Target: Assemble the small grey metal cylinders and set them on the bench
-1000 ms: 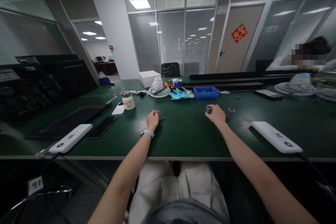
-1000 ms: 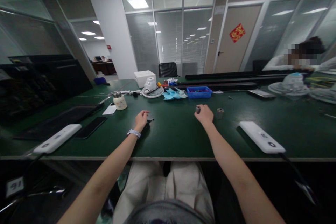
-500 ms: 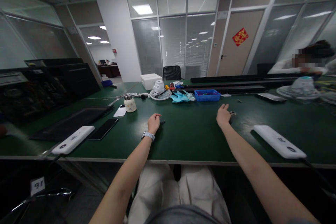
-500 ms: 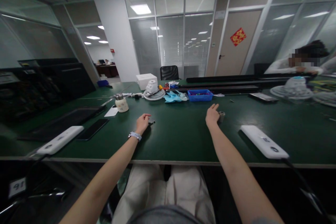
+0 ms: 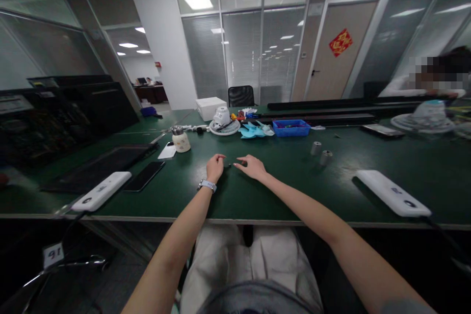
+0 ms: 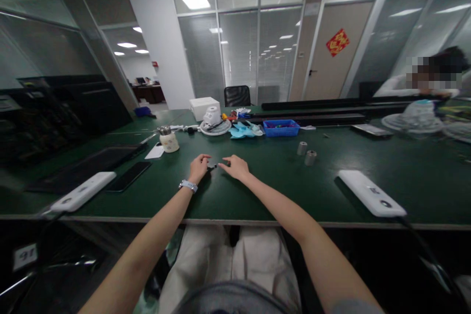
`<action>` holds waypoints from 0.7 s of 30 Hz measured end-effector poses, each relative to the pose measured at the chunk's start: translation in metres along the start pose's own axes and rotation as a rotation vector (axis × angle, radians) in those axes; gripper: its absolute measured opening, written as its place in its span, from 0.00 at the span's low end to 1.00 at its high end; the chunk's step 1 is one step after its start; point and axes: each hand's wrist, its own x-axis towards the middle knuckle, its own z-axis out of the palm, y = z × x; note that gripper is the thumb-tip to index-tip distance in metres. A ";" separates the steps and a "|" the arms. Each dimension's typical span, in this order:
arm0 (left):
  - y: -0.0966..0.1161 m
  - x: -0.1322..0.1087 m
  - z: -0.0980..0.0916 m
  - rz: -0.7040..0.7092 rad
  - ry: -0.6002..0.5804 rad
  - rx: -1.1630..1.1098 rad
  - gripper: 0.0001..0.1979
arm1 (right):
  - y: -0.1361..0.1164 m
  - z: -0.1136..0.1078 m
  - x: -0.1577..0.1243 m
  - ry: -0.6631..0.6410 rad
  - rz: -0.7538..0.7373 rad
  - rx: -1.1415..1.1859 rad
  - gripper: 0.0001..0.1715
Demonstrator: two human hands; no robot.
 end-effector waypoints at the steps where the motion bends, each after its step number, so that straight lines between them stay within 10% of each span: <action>1: 0.001 0.000 0.000 -0.003 -0.001 0.000 0.16 | -0.009 0.007 0.005 -0.017 0.021 0.021 0.30; 7: 0.004 -0.001 -0.001 -0.015 -0.012 0.006 0.16 | -0.029 0.026 0.016 -0.030 0.099 0.023 0.18; 11: 0.004 -0.002 -0.001 -0.014 -0.011 0.000 0.16 | -0.010 -0.001 0.014 0.074 0.037 0.053 0.16; 17: 0.000 0.000 0.003 0.021 -0.009 -0.015 0.16 | 0.111 -0.122 0.008 0.458 0.248 -0.123 0.19; 21: -0.003 0.001 0.005 0.036 -0.011 -0.019 0.16 | 0.199 -0.170 -0.012 0.402 0.635 -0.232 0.19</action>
